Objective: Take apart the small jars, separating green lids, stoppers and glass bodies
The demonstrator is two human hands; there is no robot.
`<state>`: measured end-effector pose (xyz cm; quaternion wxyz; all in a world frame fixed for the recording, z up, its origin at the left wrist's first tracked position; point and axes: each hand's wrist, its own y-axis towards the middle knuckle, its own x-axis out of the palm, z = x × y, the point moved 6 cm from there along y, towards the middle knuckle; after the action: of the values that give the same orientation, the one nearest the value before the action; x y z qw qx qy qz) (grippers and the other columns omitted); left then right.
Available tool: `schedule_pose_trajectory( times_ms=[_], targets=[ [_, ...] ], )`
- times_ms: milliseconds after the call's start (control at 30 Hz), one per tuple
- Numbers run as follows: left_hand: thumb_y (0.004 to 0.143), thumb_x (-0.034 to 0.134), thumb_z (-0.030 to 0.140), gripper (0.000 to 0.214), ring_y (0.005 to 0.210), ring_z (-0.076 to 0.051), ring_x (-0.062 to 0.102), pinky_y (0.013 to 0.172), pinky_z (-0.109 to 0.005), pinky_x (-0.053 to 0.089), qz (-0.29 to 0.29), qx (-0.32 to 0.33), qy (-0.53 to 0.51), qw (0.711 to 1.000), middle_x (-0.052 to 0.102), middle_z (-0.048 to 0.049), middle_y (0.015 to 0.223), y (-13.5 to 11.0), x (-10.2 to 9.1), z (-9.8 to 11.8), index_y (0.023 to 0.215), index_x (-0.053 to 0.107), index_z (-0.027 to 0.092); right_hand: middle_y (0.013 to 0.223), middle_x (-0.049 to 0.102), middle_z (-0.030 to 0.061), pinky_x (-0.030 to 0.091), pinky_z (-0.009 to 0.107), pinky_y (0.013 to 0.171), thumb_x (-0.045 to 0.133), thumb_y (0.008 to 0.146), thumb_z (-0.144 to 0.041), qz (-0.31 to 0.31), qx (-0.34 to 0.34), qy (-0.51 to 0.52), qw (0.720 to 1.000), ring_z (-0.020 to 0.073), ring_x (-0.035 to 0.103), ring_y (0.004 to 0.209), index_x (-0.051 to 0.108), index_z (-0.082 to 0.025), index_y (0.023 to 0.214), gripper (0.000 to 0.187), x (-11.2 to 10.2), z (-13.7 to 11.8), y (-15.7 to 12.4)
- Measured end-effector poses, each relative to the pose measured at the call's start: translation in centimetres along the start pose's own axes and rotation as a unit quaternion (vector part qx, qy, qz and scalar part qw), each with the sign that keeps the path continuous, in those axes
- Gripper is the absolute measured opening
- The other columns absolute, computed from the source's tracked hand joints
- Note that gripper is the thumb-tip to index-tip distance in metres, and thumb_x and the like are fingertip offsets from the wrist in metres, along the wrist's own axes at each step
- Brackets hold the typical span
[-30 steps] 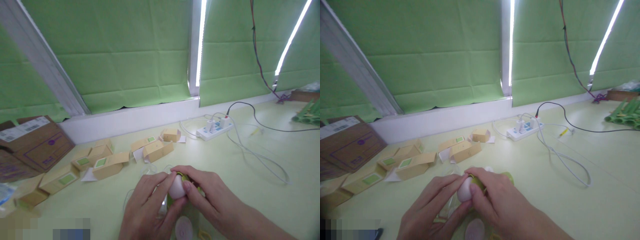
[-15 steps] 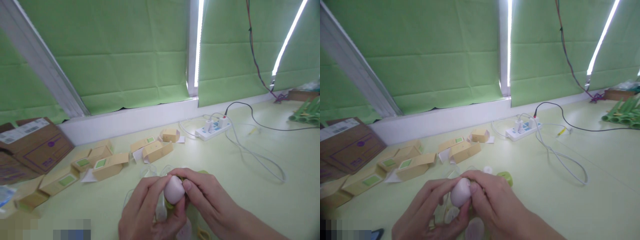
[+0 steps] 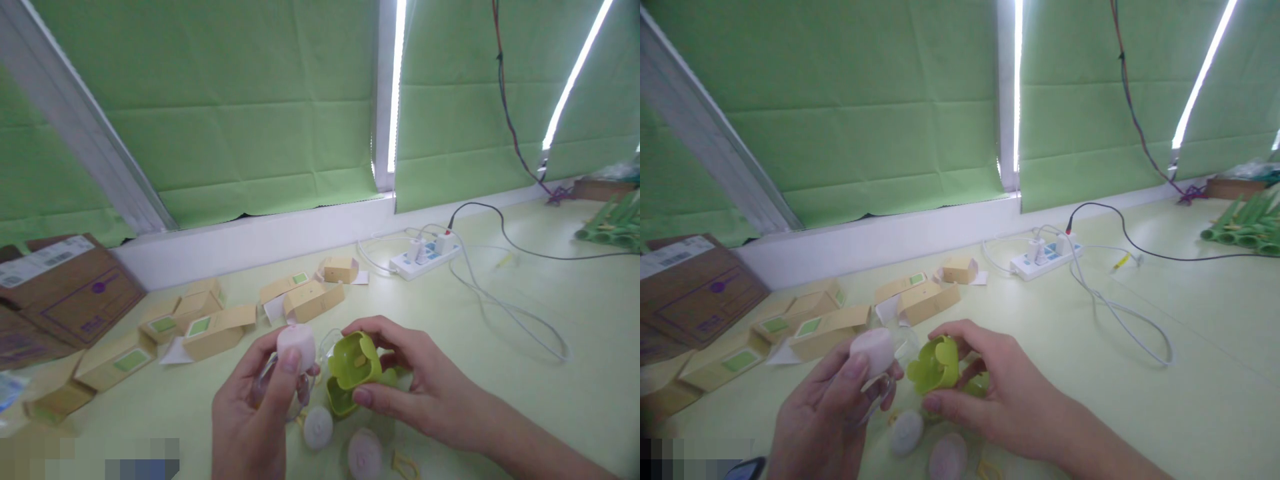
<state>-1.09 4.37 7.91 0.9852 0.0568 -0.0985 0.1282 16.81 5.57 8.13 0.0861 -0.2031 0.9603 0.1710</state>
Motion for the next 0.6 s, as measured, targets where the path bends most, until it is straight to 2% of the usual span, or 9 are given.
schedule_pose_trajectory(
  times_ms=[100,267,433,500,600],
  targets=[
    [0.078,0.077,0.042,0.033,0.056,-0.012,0.06,0.049,-0.019,0.049,-0.013,-0.03,-0.049,0.998,0.072,0.0014,0.066,0.5,0.1,0.0,0.096,0.066,0.017,0.101,0.067,0.0006,0.056,0.029,0.08,0.081,0.08,-0.027,0.016,-0.001,0.023,1.0,0.0174,0.065,0.09,0.06,-0.026,0.12,0.045,-0.5,0.2,0.0],
    [0.078,0.075,0.038,0.029,0.059,-0.015,0.067,0.05,-0.024,0.053,-0.044,-0.101,-0.093,0.99,0.077,-0.0047,0.088,-0.3,1.2,-0.2,0.092,0.059,0.019,0.109,0.065,0.0032,0.056,0.033,0.082,0.081,0.079,-0.025,0.034,-0.017,0.034,0.999,0.0204,0.066,0.095,0.061,-0.026,0.12,0.045,-0.5,0.2,0.1],
    [0.084,0.067,0.04,0.035,0.052,-0.015,0.064,0.046,-0.024,0.049,-0.066,-0.133,-0.071,0.986,0.071,-0.0005,0.076,-0.4,1.3,-0.4,0.112,0.062,0.02,0.11,0.066,0.0043,0.056,0.032,0.083,0.077,0.084,-0.026,0.047,-0.024,0.095,0.994,0.0197,0.067,0.094,0.06,-0.027,0.124,0.044,-0.7,0.5,-0.2],
    [0.084,0.066,0.044,0.035,0.052,-0.016,0.065,0.048,-0.026,0.05,-0.076,-0.139,-0.056,0.986,0.07,-0.0008,0.073,-0.1,1.2,-0.7,0.109,0.065,0.018,0.11,0.066,0.0042,0.056,0.03,0.082,0.075,0.087,-0.027,0.055,-0.029,0.123,0.99,0.0193,0.066,0.095,0.058,-0.028,0.128,0.045,-0.9,0.7,-0.2],
    [0.084,0.066,0.048,0.035,0.05,-0.017,0.064,0.05,-0.028,0.049,-0.102,-0.112,-0.016,0.988,0.069,-0.0009,0.067,0.1,1.4,-0.6,0.099,0.066,0.017,0.104,0.066,0.0028,0.055,0.029,0.08,0.073,0.089,-0.029,0.072,-0.024,0.166,0.983,0.0182,0.065,0.093,0.057,-0.029,0.132,0.046,-1.3,1.0,-0.2]
  ],
)
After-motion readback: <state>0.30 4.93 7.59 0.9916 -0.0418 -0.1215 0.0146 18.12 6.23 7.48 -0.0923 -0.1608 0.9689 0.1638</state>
